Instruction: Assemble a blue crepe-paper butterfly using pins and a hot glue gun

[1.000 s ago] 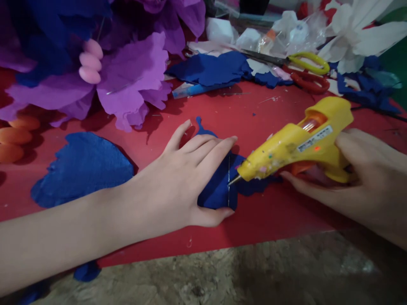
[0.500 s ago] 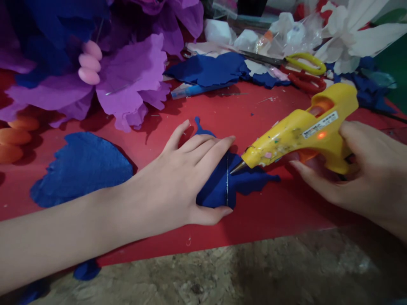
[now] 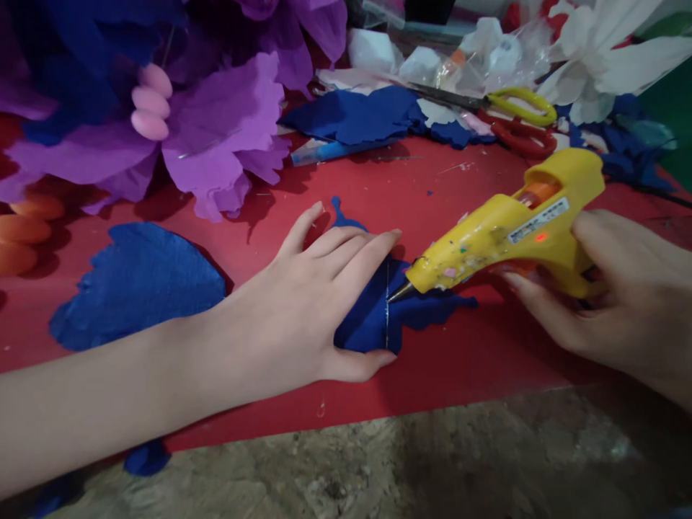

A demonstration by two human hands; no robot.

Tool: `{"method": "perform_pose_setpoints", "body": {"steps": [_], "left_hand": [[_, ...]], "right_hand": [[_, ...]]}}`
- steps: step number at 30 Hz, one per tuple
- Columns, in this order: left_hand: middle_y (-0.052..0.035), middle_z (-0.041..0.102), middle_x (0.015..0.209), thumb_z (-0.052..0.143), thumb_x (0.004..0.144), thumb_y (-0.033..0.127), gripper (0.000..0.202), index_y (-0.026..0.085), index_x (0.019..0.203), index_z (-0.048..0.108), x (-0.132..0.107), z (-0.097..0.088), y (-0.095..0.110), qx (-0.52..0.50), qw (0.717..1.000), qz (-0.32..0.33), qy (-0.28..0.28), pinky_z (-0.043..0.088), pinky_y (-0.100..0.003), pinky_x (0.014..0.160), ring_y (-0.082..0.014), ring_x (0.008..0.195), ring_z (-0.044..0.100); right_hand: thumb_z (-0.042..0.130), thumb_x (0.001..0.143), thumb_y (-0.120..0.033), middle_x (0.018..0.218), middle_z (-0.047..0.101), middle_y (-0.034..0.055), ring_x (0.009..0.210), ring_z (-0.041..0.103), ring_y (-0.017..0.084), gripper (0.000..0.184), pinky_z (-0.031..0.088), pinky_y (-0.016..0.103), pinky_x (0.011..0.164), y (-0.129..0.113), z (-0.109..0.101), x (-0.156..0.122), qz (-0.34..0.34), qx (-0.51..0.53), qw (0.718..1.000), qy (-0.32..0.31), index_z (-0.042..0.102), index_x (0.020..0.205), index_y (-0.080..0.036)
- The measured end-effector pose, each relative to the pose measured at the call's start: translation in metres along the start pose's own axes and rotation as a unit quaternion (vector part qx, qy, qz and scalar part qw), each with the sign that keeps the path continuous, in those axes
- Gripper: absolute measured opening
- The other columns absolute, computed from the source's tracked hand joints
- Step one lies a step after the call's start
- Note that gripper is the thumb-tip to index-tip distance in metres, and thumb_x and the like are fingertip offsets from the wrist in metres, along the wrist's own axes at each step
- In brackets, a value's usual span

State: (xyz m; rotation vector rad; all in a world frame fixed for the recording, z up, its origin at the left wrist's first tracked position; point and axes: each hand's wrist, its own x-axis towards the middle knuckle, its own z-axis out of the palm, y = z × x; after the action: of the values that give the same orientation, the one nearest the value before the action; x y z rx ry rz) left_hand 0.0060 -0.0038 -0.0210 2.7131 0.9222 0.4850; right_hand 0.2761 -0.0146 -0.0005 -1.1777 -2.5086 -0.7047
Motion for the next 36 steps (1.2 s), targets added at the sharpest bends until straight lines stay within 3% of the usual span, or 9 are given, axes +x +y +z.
{"method": "perform_pose_setpoints", "body": {"steps": [5,15,19,25,27,32,36], "left_hand": [[-0.0181,0.059,0.126,0.060,0.078,0.054,0.079,0.002,0.135,0.038,-0.0004,-0.0002,0.0012,0.002,1.000,-0.003,0.000,0.017,-0.054,0.115,-0.0321,0.120,0.052],[-0.0188,0.058,0.127,0.060,0.078,0.053,0.079,0.002,0.135,0.039,-0.0002,0.0005,0.0005,0.007,1.000,-0.001,0.006,0.018,-0.055,0.115,-0.0332,0.121,0.051],[-0.0191,0.058,0.127,0.063,0.076,0.053,0.082,0.000,0.135,0.039,0.0003,0.0005,0.0004,0.003,1.000,0.001,0.003,0.018,-0.057,0.115,-0.0341,0.121,0.051],[-0.0190,0.059,0.127,0.064,0.076,0.052,0.082,0.000,0.135,0.039,0.0006,0.0002,0.0005,-0.010,1.000,-0.001,0.004,0.018,-0.059,0.114,-0.0333,0.119,0.053],[-0.0193,0.058,0.128,0.063,0.076,0.052,0.082,0.000,0.135,0.039,0.0003,0.0001,0.0002,-0.007,1.000,-0.001,0.006,0.018,-0.058,0.114,-0.0332,0.120,0.052],[-0.0197,0.058,0.128,0.064,0.076,0.053,0.083,0.001,0.135,0.039,0.0002,-0.0003,-0.0001,0.001,1.000,-0.003,0.003,0.019,-0.058,0.114,-0.0336,0.122,0.051],[-0.0192,0.058,0.129,0.064,0.076,0.053,0.083,0.001,0.136,0.039,-0.0003,0.0001,0.0003,0.000,1.000,-0.005,0.000,0.019,-0.058,0.114,-0.0336,0.121,0.051]], "right_hand": [[0.051,0.090,-0.033,0.074,0.058,0.0077,0.066,0.058,0.016,0.022,0.022,0.028,0.041,0.0005,0.0006,-0.0012,-0.002,-0.005,1.000,0.006,0.053,0.093,-0.011],[0.053,0.088,-0.046,0.073,0.058,0.0104,0.064,0.060,0.019,0.034,0.028,0.028,0.042,0.0004,0.0015,0.0034,0.009,-0.051,0.998,0.025,0.051,0.087,-0.012],[0.048,0.090,-0.049,0.063,0.043,0.0011,0.052,0.046,0.012,0.033,0.024,0.024,0.038,-0.0029,0.0010,0.0052,0.014,-0.030,0.999,0.013,0.042,0.078,-0.019],[0.021,0.093,-0.062,0.059,0.024,-0.0053,0.042,0.023,0.007,0.045,0.020,0.019,0.034,-0.0060,-0.0012,0.0066,0.041,-0.001,0.999,-0.017,0.023,0.071,-0.023],[0.024,0.093,-0.060,0.058,0.028,-0.0045,0.042,0.027,0.007,0.044,0.021,0.020,0.034,-0.0057,-0.0004,0.0065,0.032,-0.007,0.999,-0.012,0.026,0.071,-0.022],[0.050,0.089,-0.048,0.070,0.055,0.0063,0.061,0.058,0.017,0.032,0.026,0.026,0.041,-0.0025,0.0029,0.0063,0.031,-0.052,0.998,0.015,0.049,0.085,-0.016],[0.053,0.087,-0.048,0.077,0.061,0.0088,0.069,0.063,0.020,0.032,0.030,0.028,0.043,-0.0012,0.0019,0.0046,0.040,-0.068,0.997,0.008,0.052,0.091,-0.016]]}}
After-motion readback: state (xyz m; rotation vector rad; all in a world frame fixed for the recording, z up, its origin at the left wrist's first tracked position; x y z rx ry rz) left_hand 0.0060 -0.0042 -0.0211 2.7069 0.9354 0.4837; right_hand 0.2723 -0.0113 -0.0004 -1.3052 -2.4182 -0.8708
